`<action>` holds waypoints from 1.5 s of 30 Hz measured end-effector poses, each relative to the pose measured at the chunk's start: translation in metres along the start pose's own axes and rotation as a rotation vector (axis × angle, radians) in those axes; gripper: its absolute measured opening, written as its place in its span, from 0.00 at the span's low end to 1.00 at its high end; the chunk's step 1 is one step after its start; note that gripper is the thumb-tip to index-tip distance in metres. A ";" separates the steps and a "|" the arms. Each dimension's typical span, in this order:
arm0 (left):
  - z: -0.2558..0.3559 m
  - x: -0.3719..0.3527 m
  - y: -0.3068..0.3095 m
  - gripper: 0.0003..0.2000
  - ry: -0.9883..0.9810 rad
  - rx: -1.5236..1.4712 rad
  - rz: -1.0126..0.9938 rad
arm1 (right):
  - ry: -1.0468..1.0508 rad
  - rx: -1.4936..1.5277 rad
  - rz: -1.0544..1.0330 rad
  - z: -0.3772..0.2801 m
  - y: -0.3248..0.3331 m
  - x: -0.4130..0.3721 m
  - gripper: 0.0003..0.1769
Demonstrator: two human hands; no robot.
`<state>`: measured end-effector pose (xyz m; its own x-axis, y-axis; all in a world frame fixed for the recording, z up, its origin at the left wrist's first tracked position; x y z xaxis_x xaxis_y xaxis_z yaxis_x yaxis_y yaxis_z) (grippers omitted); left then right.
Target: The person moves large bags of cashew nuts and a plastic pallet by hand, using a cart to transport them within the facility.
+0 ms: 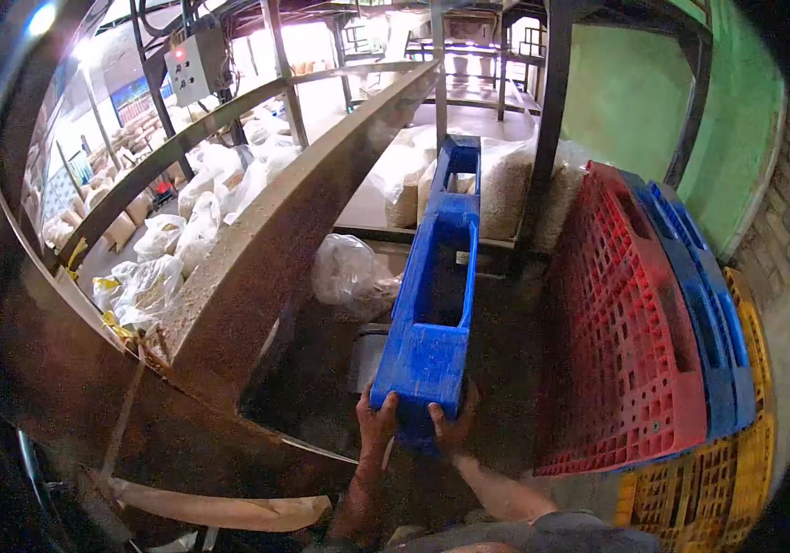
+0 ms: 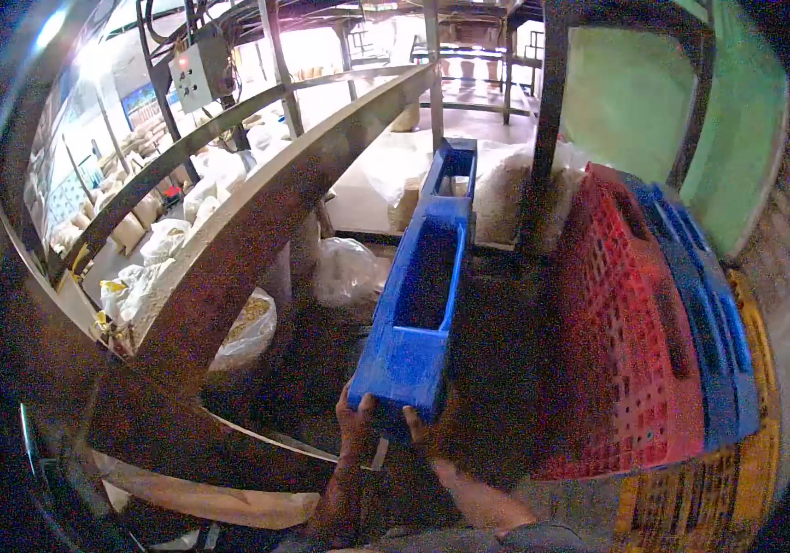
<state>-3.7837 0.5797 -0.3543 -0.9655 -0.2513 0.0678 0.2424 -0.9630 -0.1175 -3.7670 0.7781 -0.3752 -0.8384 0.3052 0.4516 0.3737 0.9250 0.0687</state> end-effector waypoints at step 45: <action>-0.176 -0.497 -0.006 0.21 0.738 0.036 0.852 | 0.180 -0.375 -1.130 0.118 0.066 -0.071 0.58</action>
<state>-3.3223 0.7274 -0.5622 -0.3011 -0.7208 -0.6244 0.8401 -0.5102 0.1840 -3.7295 0.8441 -0.5083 -0.7103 -0.6988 0.0848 -0.4191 0.5166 0.7467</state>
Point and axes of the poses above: each hand's wrist, its own x-axis towards the middle knuckle, its own y-axis out of the back of the hand, z = x × y, the point moved 9 cm from there along x, towards the middle knuckle, and after that the axes turned 4 degrees about y, right-handed, at the moved point
